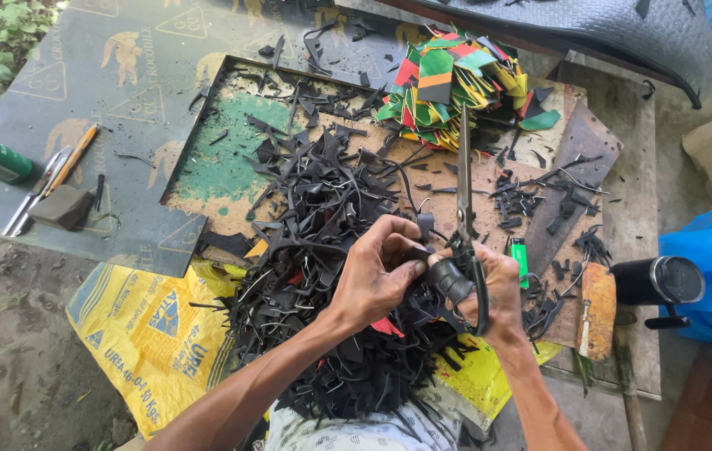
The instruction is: The person repeatedly picks up black rubber strips from a pile and cuts them into smaller pieces using shears. The cut pieces are dropped back onto the pile on the work surface.
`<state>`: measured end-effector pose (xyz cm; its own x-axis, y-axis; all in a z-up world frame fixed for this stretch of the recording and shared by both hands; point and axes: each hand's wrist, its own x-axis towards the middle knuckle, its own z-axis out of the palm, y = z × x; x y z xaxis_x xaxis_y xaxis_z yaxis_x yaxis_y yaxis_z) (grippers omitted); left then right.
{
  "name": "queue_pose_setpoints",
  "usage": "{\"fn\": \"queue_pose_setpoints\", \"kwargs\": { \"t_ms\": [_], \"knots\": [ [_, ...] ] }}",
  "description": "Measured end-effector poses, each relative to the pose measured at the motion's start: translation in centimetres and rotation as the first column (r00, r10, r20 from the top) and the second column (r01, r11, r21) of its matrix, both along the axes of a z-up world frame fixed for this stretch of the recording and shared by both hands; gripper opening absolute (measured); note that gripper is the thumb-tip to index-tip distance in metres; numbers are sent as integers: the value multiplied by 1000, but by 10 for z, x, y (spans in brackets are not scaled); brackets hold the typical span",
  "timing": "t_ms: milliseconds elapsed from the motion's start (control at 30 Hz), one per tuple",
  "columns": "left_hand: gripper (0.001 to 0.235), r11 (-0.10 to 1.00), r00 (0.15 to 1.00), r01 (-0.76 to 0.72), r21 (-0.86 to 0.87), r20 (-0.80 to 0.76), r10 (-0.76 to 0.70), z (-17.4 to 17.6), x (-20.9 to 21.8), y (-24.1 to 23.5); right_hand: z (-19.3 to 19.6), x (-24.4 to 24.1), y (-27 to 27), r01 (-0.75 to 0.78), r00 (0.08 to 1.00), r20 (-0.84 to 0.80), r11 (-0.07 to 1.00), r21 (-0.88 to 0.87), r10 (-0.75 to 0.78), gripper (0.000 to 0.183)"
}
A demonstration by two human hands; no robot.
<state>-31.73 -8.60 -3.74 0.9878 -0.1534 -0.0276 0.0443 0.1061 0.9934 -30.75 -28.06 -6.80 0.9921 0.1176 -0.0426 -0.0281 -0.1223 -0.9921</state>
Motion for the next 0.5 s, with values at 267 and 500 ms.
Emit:
{"fn": "queue_pose_setpoints", "kwargs": {
  "t_ms": [267,500],
  "knots": [
    [41,949,967,-202,243,205,154,19,0,-7,21,-1,10,66,995,74,998,-19,-65,11],
    [25,981,974,-94,168,218,56,7,0,-2,11,-1,11,20,993,111,967,255,-50,10]
  ]
}}
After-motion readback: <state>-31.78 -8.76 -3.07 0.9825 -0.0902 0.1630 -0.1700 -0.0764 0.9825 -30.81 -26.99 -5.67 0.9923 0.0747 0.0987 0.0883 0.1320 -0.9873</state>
